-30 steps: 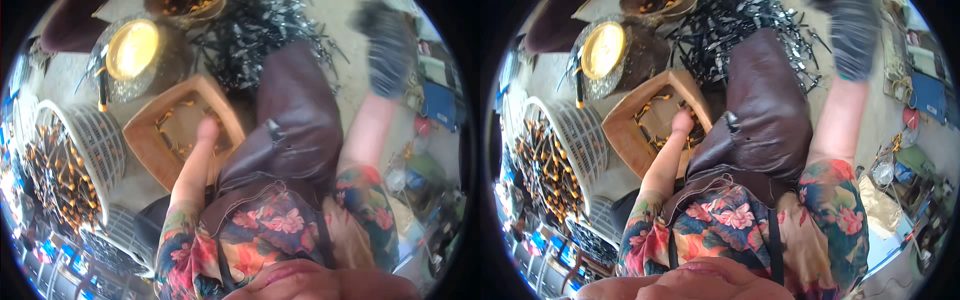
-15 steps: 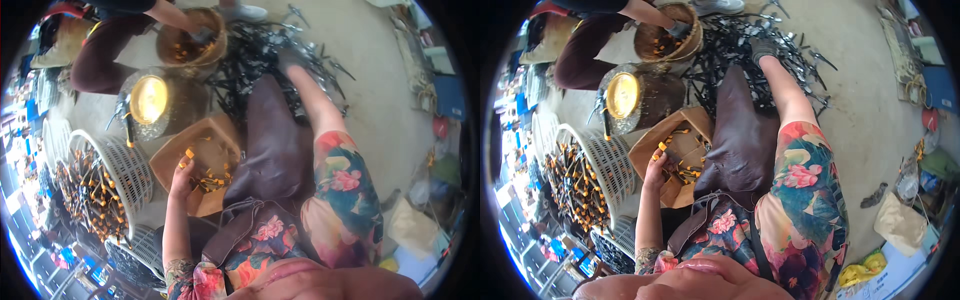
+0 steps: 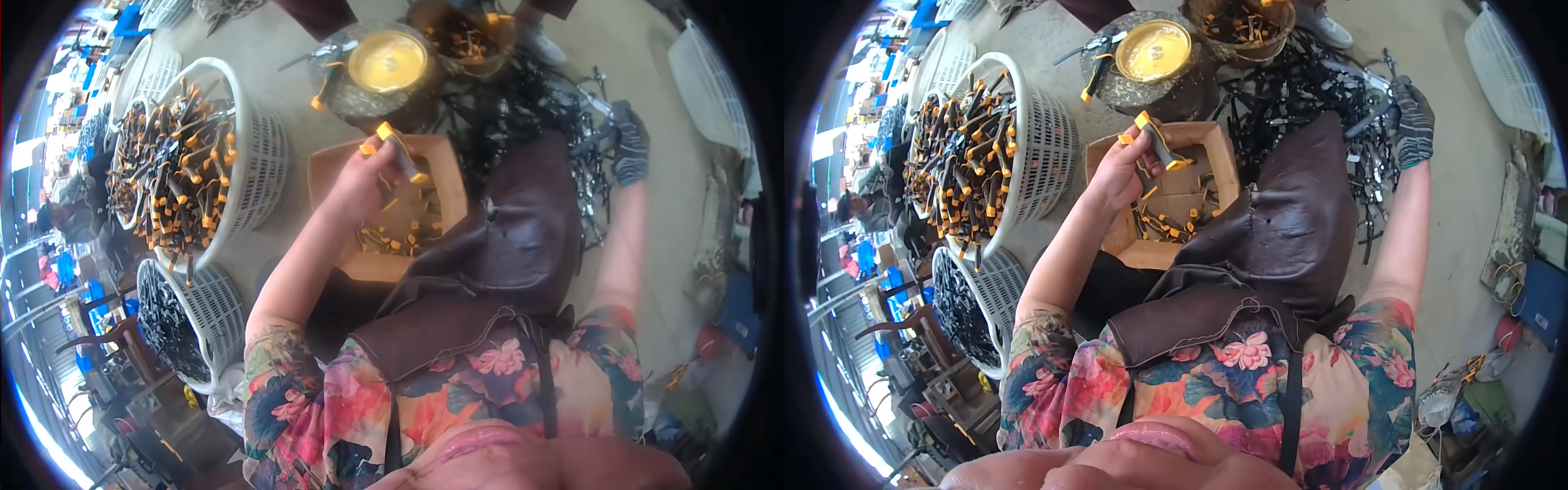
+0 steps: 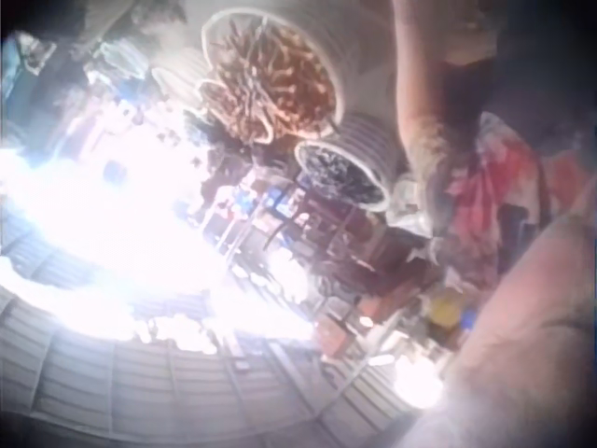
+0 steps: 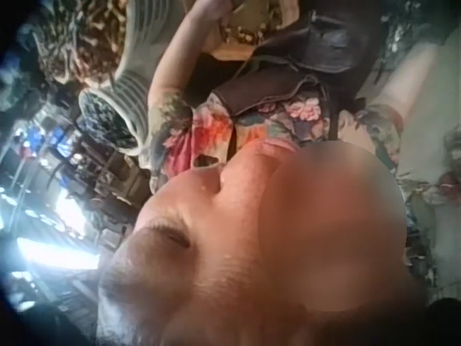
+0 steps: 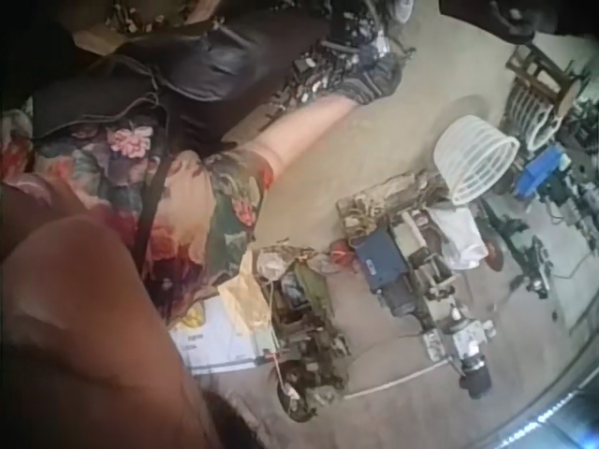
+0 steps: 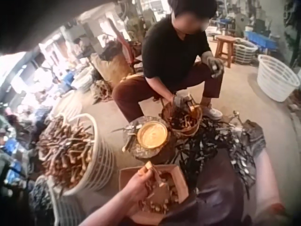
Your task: The person assembles tools by taking handle grips from a box, fitting them onto metal handles, and placing the assembled tools into a basket.
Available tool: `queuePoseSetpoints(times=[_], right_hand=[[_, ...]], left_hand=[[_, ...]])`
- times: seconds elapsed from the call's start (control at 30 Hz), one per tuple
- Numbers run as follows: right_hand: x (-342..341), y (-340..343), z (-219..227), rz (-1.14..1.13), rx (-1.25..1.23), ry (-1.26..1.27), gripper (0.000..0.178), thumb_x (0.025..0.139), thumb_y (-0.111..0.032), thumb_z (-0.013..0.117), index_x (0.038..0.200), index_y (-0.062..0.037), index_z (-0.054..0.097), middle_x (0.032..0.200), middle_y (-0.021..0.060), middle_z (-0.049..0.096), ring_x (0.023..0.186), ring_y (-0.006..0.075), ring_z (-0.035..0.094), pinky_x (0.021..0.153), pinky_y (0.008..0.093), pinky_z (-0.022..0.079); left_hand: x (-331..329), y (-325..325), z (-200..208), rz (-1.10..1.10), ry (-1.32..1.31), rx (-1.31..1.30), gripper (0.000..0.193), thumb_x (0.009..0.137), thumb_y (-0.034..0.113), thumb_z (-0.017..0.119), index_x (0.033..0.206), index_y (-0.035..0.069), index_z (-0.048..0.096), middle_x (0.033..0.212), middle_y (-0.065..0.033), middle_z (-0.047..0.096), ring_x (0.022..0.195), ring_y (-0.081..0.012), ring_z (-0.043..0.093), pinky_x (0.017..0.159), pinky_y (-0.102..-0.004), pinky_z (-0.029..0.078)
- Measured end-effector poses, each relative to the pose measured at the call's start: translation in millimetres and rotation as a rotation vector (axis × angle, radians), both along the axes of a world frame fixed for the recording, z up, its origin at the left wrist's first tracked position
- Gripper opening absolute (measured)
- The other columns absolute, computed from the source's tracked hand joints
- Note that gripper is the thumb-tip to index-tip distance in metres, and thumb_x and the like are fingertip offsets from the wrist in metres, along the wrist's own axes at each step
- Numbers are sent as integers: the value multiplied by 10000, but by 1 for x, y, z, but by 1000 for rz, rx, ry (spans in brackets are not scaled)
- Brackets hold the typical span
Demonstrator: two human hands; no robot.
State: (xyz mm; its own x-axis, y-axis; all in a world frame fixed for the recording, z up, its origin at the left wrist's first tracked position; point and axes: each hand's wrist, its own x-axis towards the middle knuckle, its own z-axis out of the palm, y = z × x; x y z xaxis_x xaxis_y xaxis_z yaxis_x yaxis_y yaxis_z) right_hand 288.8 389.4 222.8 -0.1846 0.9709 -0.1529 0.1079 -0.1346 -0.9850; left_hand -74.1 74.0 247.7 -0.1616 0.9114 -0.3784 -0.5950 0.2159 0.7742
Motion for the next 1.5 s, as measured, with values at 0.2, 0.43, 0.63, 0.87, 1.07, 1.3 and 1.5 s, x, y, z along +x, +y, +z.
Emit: queuePoseSetpoints(times=[0.2, 0.43, 0.63, 0.87, 1.07, 1.3, 1.5], right_hand=[[-112, -76, 80, 343, -190, 639, 212, 898, -237, 606, 1014, -60, 610, 885, 91, 663, 709, 114, 643, 495, 219, 522], [-196, -151, 154, 769, -566, 1194, 307, 919, -209, 561, 1148, -4, 560, 897, 144, 668, 771, 188, 683, 552, 299, 602], [-220, -141, 123, 614, -71, 607, 430, 910, -255, 593, 1236, 14, 514, 971, 102, 639, 755, 143, 647, 631, 261, 552], [-248, -131, 69, 590, 218, 178, 341, 893, -222, 634, 1174, -35, 590, 833, 16, 644, 682, 59, 585, 609, 210, 496], [-261, -116, 35, 681, 494, 47, 302, 895, -207, 628, 1142, -34, 623, 892, 27, 649, 727, 55, 585, 653, 208, 495], [-259, -136, 56, 553, 40, 172, 287, 903, -190, 611, 1109, 9, 591, 869, 75, 655, 691, 112, 638, 588, 223, 524], [-251, -136, 62, 382, -277, 432, 306, 864, -273, 630, 1015, -9, 600, 808, 67, 634, 671, 130, 610, 537, 259, 512]], left_hand=[[3, -3, 9, 137, -98, 46, 151, 968, 198, 480, 1074, 93, 501, 1074, -103, 631, 767, -135, 575, 599, -254, 464], [-20, -1, 20, 318, -25, 59, 166, 974, 191, 462, 1098, 91, 512, 1046, -85, 642, 794, -137, 584, 619, -259, 453], [-32, 19, 10, 508, -51, 16, 325, 972, 158, 465, 1286, 142, 384, 1026, -101, 631, 827, -158, 599, 659, -290, 472], [-52, 31, -32, 556, -24, 33, 380, 969, 119, 454, 1324, 162, 326, 1018, -119, 611, 835, -189, 607, 666, -320, 496], [-53, 48, -35, 596, -25, 32, 366, 963, 89, 456, 1303, 132, 326, 1075, -144, 594, 790, -183, 589, 579, -297, 471], [-53, 51, -30, 629, -40, 4, 316, 957, 87, 471, 1245, 113, 345, 1039, -133, 605, 754, -174, 583, 573, -294, 470], [-64, 42, -28, 583, 10, 109, 161, 960, 140, 496, 1111, 96, 458, 969, -107, 627, 718, -159, 582, 588, -292, 478]])
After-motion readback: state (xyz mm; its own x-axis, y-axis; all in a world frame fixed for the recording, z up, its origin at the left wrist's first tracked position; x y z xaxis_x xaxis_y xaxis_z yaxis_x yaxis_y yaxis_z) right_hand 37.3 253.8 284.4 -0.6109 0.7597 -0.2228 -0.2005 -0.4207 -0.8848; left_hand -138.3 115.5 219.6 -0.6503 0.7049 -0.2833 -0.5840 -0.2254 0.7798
